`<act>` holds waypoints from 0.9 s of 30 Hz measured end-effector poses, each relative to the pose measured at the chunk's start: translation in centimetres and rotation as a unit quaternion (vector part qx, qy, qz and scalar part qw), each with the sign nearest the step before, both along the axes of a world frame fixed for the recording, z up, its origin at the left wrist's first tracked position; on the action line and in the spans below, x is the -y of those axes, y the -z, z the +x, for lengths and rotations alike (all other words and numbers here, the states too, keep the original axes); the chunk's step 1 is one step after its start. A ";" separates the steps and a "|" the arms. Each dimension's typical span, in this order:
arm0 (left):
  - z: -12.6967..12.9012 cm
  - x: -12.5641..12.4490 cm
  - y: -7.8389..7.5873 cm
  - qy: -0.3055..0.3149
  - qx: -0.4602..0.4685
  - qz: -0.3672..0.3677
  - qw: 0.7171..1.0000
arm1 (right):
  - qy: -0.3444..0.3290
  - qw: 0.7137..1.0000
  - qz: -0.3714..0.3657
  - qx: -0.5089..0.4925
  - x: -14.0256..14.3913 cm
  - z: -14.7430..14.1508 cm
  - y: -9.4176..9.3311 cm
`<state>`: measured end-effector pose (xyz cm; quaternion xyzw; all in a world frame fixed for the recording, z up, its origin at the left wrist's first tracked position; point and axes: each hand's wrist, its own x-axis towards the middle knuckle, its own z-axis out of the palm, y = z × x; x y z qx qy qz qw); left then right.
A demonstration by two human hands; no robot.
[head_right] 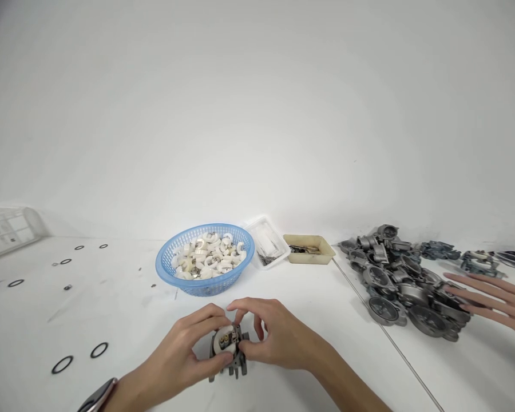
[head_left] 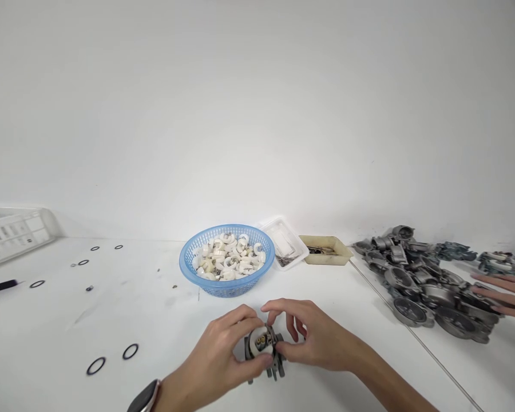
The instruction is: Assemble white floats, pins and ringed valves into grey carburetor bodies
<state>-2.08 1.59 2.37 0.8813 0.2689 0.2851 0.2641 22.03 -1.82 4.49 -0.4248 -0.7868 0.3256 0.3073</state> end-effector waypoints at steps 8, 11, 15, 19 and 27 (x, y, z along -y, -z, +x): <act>0.0 0.0 0.1 0.007 0.008 -0.018 1.000 | -0.008 1.000 -0.008 -0.009 0.0 -0.2 -0.1; 0.0 0.1 0.0 0.010 0.007 -0.022 1.000 | -0.007 1.000 -0.017 -0.012 0.0 -0.2 -0.2; -0.1 0.1 -0.1 0.007 0.006 -0.023 1.000 | -0.007 1.000 -0.025 -0.015 0.0 -0.2 -0.2; -0.1 0.2 -0.4 0.002 -0.004 -0.026 1.000 | -0.013 0.999 -0.028 -0.010 0.0 0.0 -0.2; -0.1 0.2 -0.5 -0.003 -0.007 -0.020 1.000 | -0.006 0.999 -0.032 -0.009 0.0 0.0 -0.1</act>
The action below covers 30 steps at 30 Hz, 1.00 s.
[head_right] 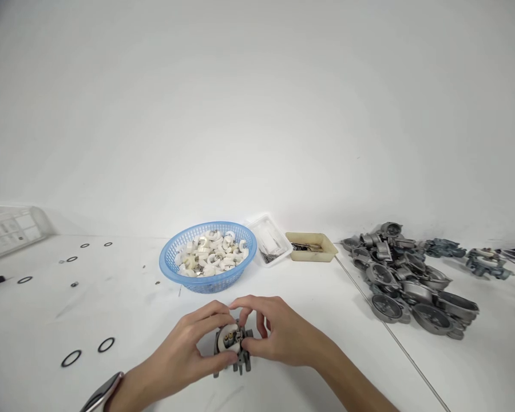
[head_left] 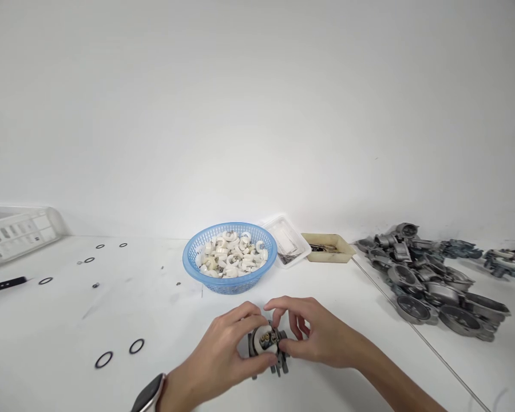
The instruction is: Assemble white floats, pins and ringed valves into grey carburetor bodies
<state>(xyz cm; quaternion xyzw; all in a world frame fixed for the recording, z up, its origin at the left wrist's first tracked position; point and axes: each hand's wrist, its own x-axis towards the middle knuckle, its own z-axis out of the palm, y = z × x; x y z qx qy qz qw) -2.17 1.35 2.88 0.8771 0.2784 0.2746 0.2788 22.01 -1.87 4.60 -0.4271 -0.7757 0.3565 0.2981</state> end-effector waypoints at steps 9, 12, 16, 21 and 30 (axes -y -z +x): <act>0.2 -0.1 0.2 0.000 -0.011 -0.013 1.000 | -0.008 1.000 0.025 0.009 0.5 -0.4 -0.9; 0.2 -0.1 0.3 -0.011 -0.016 -0.025 1.000 | -0.014 0.999 0.028 0.008 0.7 -0.6 -1.3; 0.1 0.0 0.3 -0.009 -0.014 -0.026 1.000 | -0.016 0.999 0.026 0.006 0.7 -0.7 -1.3; 0.1 -0.1 0.3 -0.002 -0.016 -0.018 1.000 | -0.007 1.000 0.024 0.006 0.6 -0.6 -1.0; 0.1 -0.1 0.4 -0.003 -0.014 -0.020 1.000 | -0.009 1.000 0.018 0.001 0.6 -0.6 -1.0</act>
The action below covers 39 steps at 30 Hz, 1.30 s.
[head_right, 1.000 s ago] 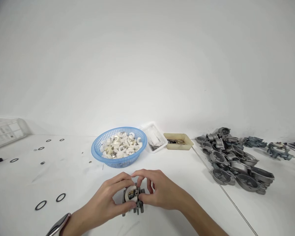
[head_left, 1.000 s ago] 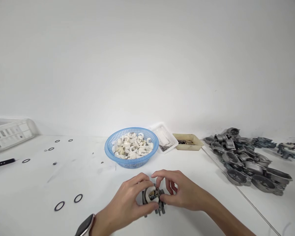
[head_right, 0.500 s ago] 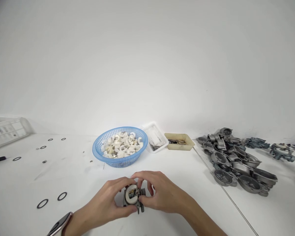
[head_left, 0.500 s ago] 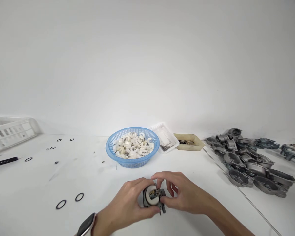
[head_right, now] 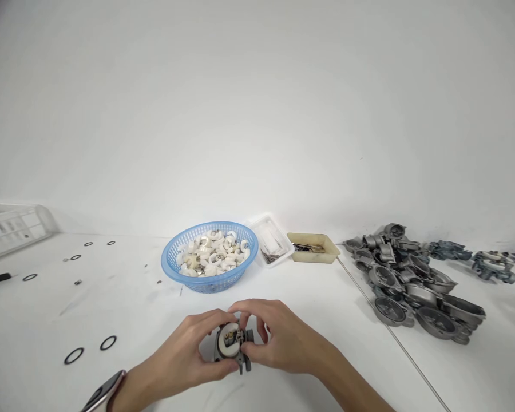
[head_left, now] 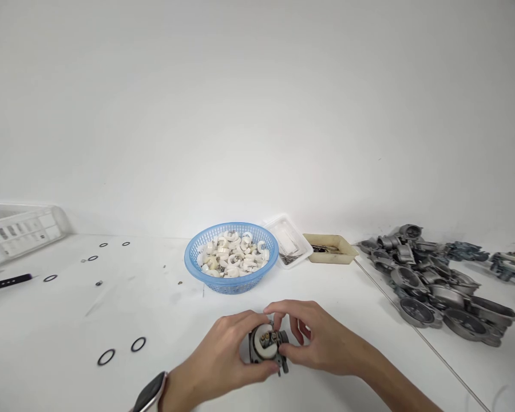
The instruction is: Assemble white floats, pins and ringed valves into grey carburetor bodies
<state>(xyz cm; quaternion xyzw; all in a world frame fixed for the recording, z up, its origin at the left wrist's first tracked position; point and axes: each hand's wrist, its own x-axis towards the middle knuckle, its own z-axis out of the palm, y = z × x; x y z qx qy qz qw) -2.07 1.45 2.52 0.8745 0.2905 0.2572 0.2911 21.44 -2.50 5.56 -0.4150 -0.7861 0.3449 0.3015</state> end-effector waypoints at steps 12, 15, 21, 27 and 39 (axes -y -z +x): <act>0.0 0.2 -0.3 0.006 -0.003 0.004 1.000 | 0.010 1.000 -0.005 0.004 0.0 -0.1 0.2; 0.0 0.1 -0.3 0.005 0.002 -0.001 1.000 | 0.010 1.000 -0.006 0.006 0.0 0.0 0.2; 0.1 0.2 -0.4 0.005 0.008 0.000 1.000 | 0.010 1.000 -0.006 0.011 0.0 0.0 0.2; 0.0 0.4 -0.7 0.001 0.005 -0.004 1.000 | 0.010 1.000 -0.001 0.008 -0.1 0.0 0.3; 0.1 0.3 -0.7 -0.011 -0.012 -0.006 1.000 | 0.010 1.000 -0.005 0.011 -0.1 0.0 0.5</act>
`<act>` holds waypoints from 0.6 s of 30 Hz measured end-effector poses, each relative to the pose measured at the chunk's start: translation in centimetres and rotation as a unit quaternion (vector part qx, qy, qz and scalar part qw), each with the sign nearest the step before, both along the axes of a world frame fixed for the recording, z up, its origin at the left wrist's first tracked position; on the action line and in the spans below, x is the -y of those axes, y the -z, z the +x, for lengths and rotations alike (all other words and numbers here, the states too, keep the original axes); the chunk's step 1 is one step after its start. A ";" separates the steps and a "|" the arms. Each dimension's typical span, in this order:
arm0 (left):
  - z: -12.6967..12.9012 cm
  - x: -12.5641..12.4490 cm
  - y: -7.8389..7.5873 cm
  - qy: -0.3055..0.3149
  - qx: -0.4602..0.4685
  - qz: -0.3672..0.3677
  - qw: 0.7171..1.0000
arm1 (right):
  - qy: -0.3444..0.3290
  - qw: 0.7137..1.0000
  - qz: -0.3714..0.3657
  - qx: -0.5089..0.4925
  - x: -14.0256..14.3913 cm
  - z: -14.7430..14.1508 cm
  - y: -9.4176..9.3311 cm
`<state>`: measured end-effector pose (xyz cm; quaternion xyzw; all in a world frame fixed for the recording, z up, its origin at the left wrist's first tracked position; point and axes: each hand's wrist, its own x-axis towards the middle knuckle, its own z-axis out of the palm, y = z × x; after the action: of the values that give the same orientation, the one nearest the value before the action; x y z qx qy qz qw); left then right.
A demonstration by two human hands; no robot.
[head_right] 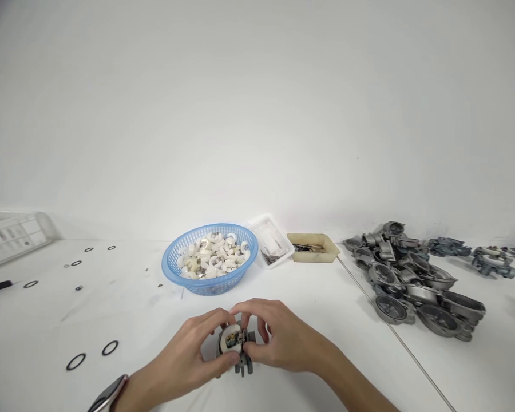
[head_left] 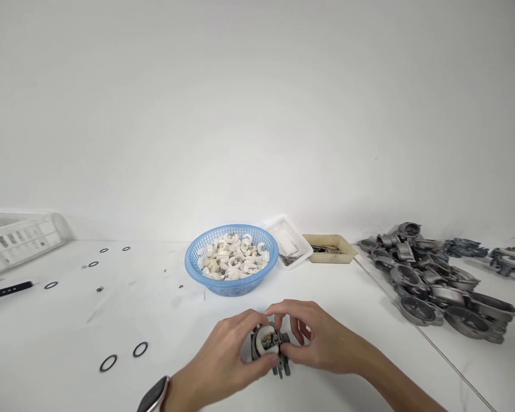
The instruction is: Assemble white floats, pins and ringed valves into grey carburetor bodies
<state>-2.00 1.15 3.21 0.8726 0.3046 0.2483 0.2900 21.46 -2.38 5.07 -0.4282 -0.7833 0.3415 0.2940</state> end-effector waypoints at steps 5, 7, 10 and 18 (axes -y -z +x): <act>0.0 0.0 -0.3 -0.002 -0.003 -0.020 1.000 | -0.011 1.000 0.018 -0.008 0.0 0.1 -0.1; 0.0 0.0 -0.3 -0.004 -0.005 -0.029 1.000 | -0.011 0.999 0.029 -0.011 -0.1 0.3 0.0; 0.0 -0.1 -0.1 -0.006 -0.010 -0.017 1.000 | 0.012 0.999 0.039 -0.022 -0.6 0.9 0.5; -0.1 -0.2 0.3 -0.008 -0.024 -0.019 1.000 | 0.013 0.998 0.023 -0.058 -0.8 0.6 1.2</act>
<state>-2.15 1.38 2.95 0.8705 0.3228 0.2236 0.2968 22.08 -1.56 3.91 -0.4108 -0.7673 0.3439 0.3526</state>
